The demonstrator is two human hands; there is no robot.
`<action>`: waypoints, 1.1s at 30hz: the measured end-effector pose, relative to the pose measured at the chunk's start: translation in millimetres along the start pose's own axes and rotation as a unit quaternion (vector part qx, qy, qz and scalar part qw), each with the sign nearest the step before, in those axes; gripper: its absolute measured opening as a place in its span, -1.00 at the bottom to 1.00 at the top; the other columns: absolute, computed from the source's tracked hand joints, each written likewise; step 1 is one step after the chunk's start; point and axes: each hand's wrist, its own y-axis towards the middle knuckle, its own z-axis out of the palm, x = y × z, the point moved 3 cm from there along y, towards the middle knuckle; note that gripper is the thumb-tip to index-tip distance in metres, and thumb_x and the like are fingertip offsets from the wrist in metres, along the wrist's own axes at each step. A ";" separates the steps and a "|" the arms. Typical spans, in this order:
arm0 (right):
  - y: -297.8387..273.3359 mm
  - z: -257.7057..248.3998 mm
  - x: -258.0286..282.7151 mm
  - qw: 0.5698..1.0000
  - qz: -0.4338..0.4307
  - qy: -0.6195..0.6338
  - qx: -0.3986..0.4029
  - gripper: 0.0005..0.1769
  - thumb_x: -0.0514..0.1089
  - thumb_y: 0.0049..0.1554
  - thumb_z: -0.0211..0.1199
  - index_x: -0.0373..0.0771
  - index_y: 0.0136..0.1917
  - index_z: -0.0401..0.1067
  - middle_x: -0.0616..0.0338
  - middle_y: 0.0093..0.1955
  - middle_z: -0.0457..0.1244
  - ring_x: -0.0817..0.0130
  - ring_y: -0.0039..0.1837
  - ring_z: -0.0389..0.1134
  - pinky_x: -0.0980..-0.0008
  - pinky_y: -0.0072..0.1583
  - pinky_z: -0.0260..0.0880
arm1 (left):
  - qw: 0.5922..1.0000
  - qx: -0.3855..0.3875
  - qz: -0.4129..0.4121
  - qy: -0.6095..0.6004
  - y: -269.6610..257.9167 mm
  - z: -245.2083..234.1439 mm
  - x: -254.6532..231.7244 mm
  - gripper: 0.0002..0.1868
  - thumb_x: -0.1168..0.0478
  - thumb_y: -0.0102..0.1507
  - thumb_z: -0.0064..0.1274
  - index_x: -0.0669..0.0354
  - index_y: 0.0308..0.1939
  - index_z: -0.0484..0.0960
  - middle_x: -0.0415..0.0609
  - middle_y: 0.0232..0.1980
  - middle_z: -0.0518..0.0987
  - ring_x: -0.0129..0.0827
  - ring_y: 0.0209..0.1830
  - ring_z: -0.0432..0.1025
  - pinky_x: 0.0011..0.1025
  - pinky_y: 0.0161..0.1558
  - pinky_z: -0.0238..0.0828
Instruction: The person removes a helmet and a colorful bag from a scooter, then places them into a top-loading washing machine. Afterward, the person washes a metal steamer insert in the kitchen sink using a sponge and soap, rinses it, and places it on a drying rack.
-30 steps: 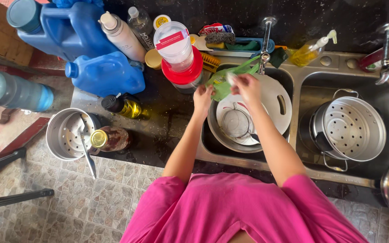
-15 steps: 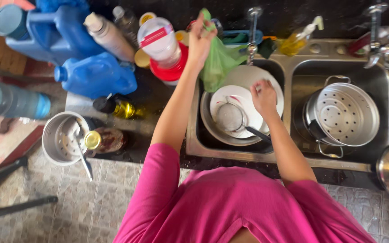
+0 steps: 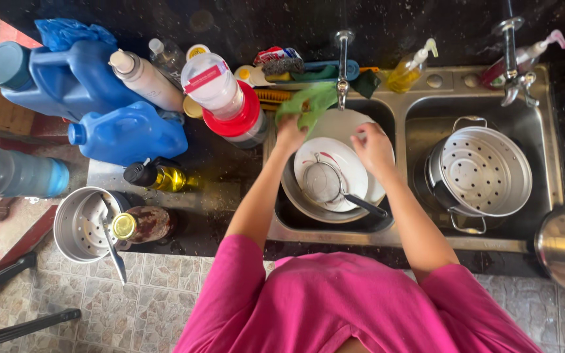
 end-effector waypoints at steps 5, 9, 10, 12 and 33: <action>53.6 49.5 54.4 0.989 -0.058 0.062 0.117 -0.81 -0.14 0.20 0.24 -0.22 0.07 0.47 -0.02 0.02 0.41 0.06 0.01 0.47 0.18 0.03 0.46 | 0.992 -0.017 0.098 -0.075 4.0 24.8 1.1 -0.38 0.03 0.36 0.02 0.37 0.38 0.36 0.37 0.43 0.27 0.26 0.41 0.15 0.01 0.34 0.08; 121.1 122.4 67.3 0.983 -0.162 0.023 0.083 -0.79 -0.23 0.21 0.17 -0.20 0.11 0.51 -0.06 0.08 0.39 -0.10 0.08 0.43 0.06 0.10 0.44 | 0.989 0.074 0.096 0.090 15.3 11.6 -11.1 -0.55 0.10 0.36 -0.16 0.15 0.27 0.55 0.20 0.34 0.51 0.10 0.30 0.42 0.00 0.22 0.37; 136.9 143.9 62.0 0.986 -0.139 0.014 0.092 -0.76 -0.26 0.21 0.14 -0.19 0.13 0.51 -0.05 0.11 0.39 -0.09 0.10 0.42 0.05 0.12 0.43 | 0.993 0.077 0.064 0.060 16.1 3.7 -19.3 -0.57 0.09 0.37 -0.17 0.15 0.24 0.57 0.21 0.30 0.54 0.11 0.26 0.44 0.00 0.20 0.38; 167.7 179.4 46.1 0.983 -0.159 -0.007 0.090 -0.67 -0.32 0.18 0.11 -0.18 0.18 0.51 -0.02 0.17 0.37 -0.06 0.17 0.39 0.03 0.16 0.42 | 0.997 0.072 0.022 0.028 15.8 -18.1 -34.9 -0.59 0.10 0.35 -0.11 0.16 0.21 0.58 0.22 0.27 0.54 0.11 0.26 0.44 -0.02 0.22 0.37; 236.3 236.8 24.8 0.968 -0.063 -0.231 0.072 -0.59 -0.08 0.21 0.15 -0.26 0.27 0.25 -0.14 0.11 0.36 -0.10 0.10 0.43 -0.10 0.18 0.34 | 0.969 -0.182 0.031 -0.164 -89.3 -80.7 -37.9 -0.67 0.32 0.19 0.17 0.26 0.04 0.66 0.33 0.28 0.51 0.18 0.25 0.43 -0.15 0.26 0.36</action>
